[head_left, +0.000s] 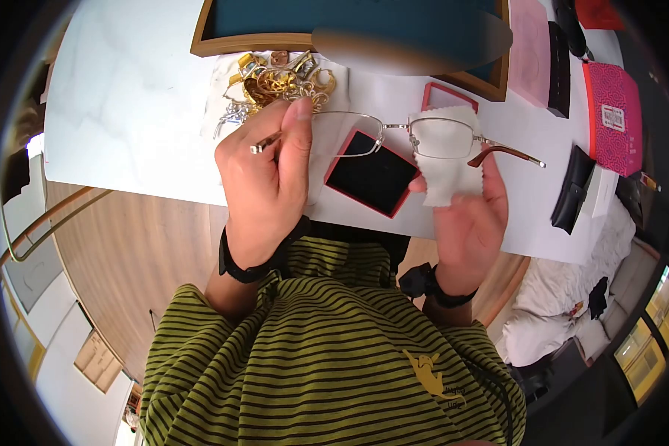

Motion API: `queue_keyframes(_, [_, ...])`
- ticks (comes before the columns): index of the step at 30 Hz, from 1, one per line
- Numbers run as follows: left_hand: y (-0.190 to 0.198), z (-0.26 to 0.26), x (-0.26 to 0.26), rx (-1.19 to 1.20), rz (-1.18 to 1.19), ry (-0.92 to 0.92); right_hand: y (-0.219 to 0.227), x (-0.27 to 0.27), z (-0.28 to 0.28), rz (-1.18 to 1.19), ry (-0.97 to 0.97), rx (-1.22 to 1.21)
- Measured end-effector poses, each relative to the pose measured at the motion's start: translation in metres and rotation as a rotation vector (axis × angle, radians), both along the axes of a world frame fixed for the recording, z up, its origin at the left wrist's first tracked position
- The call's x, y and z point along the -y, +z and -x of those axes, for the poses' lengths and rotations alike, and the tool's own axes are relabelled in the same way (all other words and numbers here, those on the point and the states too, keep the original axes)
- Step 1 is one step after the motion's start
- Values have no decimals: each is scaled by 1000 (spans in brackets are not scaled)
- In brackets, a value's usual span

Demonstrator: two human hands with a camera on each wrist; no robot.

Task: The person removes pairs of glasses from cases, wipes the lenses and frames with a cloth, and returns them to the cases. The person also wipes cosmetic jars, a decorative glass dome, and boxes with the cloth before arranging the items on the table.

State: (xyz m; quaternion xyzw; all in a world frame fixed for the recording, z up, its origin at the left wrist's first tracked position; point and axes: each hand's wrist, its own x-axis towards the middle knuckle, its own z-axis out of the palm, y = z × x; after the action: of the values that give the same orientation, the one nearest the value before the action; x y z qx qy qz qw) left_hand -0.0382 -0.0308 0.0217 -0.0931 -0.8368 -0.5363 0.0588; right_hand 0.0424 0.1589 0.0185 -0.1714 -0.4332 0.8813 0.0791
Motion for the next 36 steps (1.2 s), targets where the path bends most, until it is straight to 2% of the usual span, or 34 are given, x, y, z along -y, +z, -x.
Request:
queue_keyframes(2, [-1, 0, 0, -26, 33, -1, -3, 5, -1, 237, 80, -81])
queue_keyframes(6, [-2, -1, -3, -65, 48, 8, 5, 9, 7, 271, 139, -62])
queue_keyframes(15, [-1, -1, -3, -158, 140, -49, 12, 20, 11, -58, 113, 44])
queue_keyframes(17, [0, -1, -2, -147, 137, -58, 11, 20, 10, -55, 97, 54])
queue_keyframes(19, [-3, -1, 0, -166, 134, -58, 7, 17, 9, 210, 106, -61])
queue_keyframes(21, [-2, -1, 0, -148, 138, -60, 4, 16, 6, 233, 94, -80])
queue_keyframes(23, [-2, 0, 0, -158, 142, -67, 1, 15, 3, 82, 103, -94])
queue_keyframes(27, [-1, 1, 1, -156, 131, -72, 7, 19, 8, 45, 112, -42])
queue_keyframes(29, [0, 1, 1, -159, 138, -74, 8, 25, 10, 22, 35, -44])
queue_keyframes(36, [-4, 1, 3, -163, 131, -86, 4, 22, 8, -125, 87, -29])
